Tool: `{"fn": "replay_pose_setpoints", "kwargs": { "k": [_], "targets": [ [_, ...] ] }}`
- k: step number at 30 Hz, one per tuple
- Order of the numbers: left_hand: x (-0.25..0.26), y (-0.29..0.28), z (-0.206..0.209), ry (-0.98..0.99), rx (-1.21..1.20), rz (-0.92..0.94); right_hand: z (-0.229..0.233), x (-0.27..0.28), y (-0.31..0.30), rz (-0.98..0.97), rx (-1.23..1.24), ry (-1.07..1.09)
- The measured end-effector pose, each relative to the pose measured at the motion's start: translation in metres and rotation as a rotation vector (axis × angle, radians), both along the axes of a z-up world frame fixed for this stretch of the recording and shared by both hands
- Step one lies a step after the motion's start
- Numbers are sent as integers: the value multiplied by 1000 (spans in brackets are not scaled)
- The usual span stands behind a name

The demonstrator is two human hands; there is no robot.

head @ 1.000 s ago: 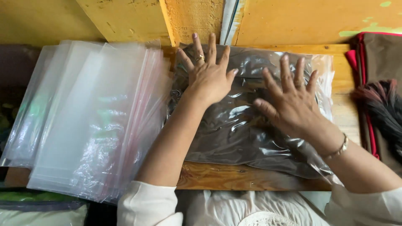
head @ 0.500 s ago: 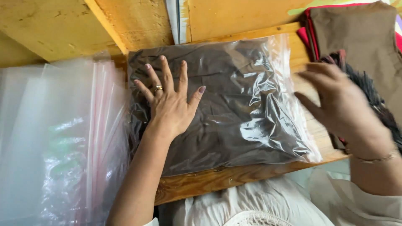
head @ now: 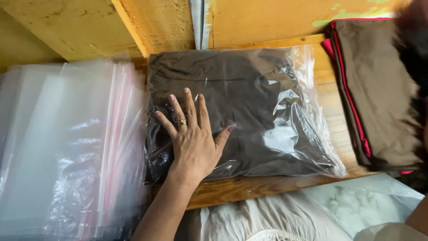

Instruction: Smoothing a brown fabric item inside a plastic zip-lock bag and sealing the closure.

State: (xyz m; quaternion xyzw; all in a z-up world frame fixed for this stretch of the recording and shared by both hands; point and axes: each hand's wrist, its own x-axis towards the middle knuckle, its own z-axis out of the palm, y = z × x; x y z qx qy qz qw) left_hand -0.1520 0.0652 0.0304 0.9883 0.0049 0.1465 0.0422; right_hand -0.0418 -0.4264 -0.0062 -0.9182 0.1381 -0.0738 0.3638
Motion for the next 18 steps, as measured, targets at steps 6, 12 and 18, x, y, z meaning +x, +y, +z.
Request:
{"fn": "replay_pose_setpoints", "kwargs": {
  "k": [6, 12, 18],
  "targets": [
    [-13, -5, 7, -139, -341, 101, 83, -94, 266, 868, -494, -303],
    [-17, -3, -18, -204, -230, 85, 21, -8, 232, 735, -953, -251],
    [-12, -7, -20, -170, -101, 73, 35, 54, 159, 332, -845, 48]
  ]
}}
